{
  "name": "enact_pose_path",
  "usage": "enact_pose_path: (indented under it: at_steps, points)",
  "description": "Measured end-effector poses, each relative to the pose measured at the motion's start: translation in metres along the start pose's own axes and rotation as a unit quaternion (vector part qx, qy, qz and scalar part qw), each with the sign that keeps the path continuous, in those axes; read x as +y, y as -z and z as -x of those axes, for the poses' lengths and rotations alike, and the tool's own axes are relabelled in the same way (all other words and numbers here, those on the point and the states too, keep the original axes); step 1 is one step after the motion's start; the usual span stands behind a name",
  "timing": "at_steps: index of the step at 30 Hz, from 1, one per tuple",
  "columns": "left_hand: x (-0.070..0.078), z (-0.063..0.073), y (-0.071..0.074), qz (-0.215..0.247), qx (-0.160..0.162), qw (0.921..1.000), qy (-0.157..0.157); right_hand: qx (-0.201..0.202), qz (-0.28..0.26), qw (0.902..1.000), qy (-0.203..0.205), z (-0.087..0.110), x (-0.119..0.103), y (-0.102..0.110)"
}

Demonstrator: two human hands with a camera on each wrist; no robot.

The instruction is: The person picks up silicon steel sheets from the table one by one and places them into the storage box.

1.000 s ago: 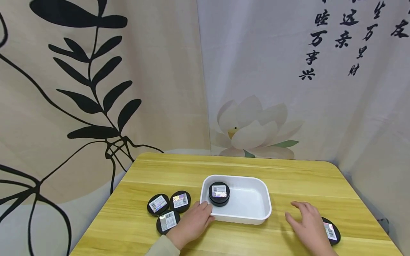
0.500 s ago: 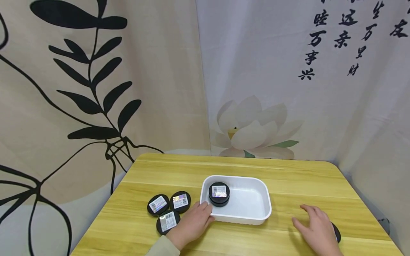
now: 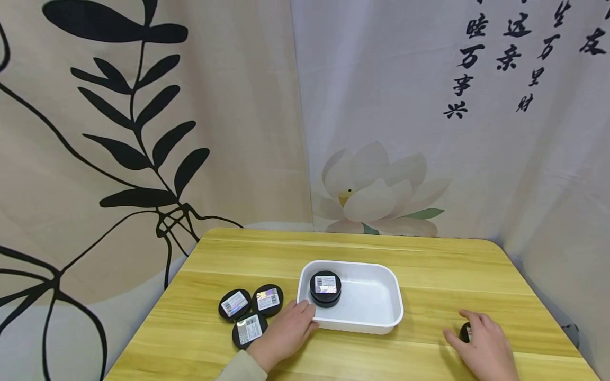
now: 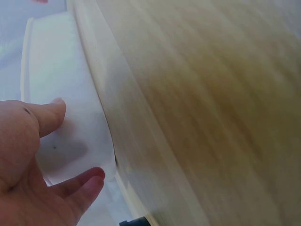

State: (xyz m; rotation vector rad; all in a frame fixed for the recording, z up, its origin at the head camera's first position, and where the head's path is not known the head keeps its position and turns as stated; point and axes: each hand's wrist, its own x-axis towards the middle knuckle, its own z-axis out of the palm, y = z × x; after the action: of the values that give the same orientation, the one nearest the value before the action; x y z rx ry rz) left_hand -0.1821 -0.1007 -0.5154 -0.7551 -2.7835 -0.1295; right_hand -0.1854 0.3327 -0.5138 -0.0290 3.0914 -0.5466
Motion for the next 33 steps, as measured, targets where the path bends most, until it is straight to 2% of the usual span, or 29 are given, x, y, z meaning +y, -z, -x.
enact_pose_path:
  at_steps: [7, 15, 27, 33]
  points:
    - [0.000, -0.002, 0.001, -0.003, 0.008, 0.9999, -0.008, -0.036, 0.004, 0.9989, -0.031, -0.001, 0.010, 0.005]
    - [0.000, -0.005, 0.002, 0.004, 0.005, 0.9999, -0.008, -0.050, 0.005, 0.9974, -0.050, 0.001, 0.017, 0.009]
    - [-0.002, -0.001, 0.004, 0.002, 0.010, 0.9999, -0.007, -0.050, 0.008, 0.9978, -0.043, -0.001, 0.020, 0.005]
    - [-0.001, 0.000, -0.001, 0.001, 0.017, 0.9998, -0.008, -0.076, 0.010, 0.9953, -0.059, 0.001, 0.026, 0.004]
